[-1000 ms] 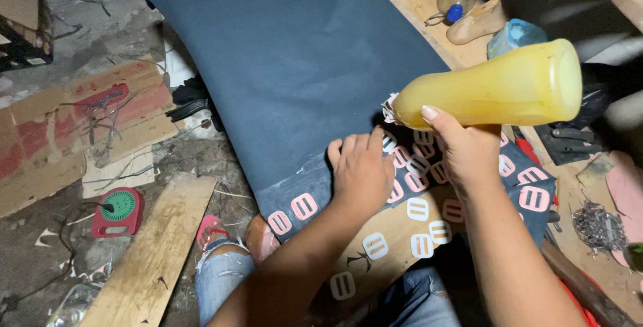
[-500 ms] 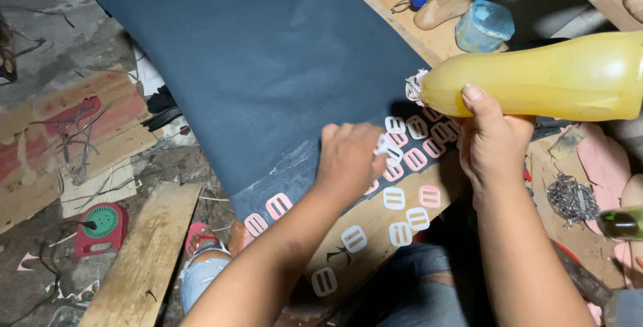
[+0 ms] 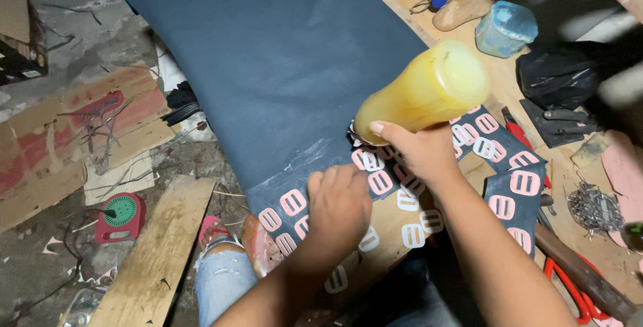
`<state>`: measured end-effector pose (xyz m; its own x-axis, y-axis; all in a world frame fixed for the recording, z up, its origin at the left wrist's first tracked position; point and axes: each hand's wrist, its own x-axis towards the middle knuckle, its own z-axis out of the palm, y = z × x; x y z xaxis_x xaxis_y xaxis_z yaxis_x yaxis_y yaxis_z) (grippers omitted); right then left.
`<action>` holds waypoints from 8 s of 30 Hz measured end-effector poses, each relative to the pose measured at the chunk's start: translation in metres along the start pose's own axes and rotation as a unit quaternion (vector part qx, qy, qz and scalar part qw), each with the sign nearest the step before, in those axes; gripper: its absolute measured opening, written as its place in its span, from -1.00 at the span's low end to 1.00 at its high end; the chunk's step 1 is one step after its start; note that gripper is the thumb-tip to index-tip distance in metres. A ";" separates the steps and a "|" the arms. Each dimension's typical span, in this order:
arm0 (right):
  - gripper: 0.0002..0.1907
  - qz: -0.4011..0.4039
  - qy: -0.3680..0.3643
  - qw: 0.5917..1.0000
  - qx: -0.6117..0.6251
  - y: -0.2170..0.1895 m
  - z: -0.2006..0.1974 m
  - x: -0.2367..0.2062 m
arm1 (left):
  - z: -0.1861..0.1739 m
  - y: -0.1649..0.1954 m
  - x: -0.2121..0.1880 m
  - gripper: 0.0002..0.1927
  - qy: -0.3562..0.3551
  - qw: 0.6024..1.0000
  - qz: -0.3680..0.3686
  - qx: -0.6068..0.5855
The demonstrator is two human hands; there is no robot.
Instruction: The person applies adhesive to a dark sheet using a yellow squeeze bottle, then places small white plastic shoe parts onto the sheet. They later use a brush to spread additional adhesive on the sheet.
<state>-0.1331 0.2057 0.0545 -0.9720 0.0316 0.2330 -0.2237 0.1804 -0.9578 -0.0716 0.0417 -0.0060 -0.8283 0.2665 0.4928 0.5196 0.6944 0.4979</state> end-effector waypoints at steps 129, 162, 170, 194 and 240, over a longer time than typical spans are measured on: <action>-0.52 -0.090 0.167 0.974 -0.127 0.073 -0.101 0.121 | 0.010 -0.058 -0.009 -0.65 -0.066 0.986 0.099 0.118; -0.46 -0.081 -0.036 0.994 0.067 0.017 0.034 0.063 | 0.016 -0.064 -0.014 -0.62 -0.061 0.994 0.034 0.080; -0.43 -0.051 0.030 0.998 -0.001 0.011 0.070 0.082 | 0.018 -0.064 -0.012 -0.65 -0.099 0.989 0.024 0.103; -0.51 0.063 -0.007 0.996 -0.066 0.044 0.002 0.076 | 0.012 -0.062 -0.012 -0.60 -0.054 0.994 0.038 0.084; -0.55 -0.073 0.114 0.974 -0.183 0.060 -0.106 0.137 | 0.007 -0.058 -0.007 -0.67 -0.046 0.999 0.007 0.029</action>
<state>-0.2719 0.3250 0.0468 -0.8811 0.1884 0.4338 -0.2776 0.5366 -0.7969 -0.0972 0.0045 -0.0436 -0.8378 0.3348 0.4313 0.5210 0.7265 0.4480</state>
